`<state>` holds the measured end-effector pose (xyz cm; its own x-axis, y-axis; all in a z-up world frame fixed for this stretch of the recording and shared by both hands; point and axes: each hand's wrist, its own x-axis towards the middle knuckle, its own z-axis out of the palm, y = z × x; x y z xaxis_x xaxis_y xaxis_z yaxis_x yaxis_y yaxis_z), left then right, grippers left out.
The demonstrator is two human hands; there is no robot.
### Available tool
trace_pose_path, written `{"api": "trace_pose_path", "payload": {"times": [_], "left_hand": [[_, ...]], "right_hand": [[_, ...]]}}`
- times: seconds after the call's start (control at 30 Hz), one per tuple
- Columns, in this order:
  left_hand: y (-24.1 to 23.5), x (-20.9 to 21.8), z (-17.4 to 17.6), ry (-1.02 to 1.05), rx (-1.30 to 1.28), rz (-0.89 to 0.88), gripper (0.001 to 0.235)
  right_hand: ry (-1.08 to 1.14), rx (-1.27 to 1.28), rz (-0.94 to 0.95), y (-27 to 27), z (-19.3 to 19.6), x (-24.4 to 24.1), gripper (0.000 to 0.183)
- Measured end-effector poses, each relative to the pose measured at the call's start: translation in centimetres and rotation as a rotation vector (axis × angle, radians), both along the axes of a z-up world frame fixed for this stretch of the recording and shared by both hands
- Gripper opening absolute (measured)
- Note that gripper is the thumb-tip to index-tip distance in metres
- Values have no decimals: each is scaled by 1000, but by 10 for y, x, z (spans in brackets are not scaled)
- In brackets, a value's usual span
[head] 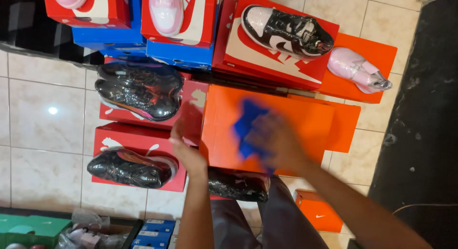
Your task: Cleaning shoes with a cloth and organizing them into boxes
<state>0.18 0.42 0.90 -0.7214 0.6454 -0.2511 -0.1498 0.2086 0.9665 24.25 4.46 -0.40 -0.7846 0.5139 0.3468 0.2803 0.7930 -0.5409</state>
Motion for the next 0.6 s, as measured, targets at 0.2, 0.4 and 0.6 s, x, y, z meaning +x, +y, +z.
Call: {"api": "trace_pose_path", "payload": {"times": [0.2, 0.4, 0.6], "left_hand": [[13, 11, 23, 199, -9, -61, 73], [3, 3, 14, 313, -113, -120, 71], [6, 4, 11, 807, -266, -462, 39]], "right_hand": [[-295, 114, -566, 38, -2, -41, 89], [-225, 38, -288, -48, 23, -27, 61], [-536, 118, -577, 3, -1, 85, 79]]}}
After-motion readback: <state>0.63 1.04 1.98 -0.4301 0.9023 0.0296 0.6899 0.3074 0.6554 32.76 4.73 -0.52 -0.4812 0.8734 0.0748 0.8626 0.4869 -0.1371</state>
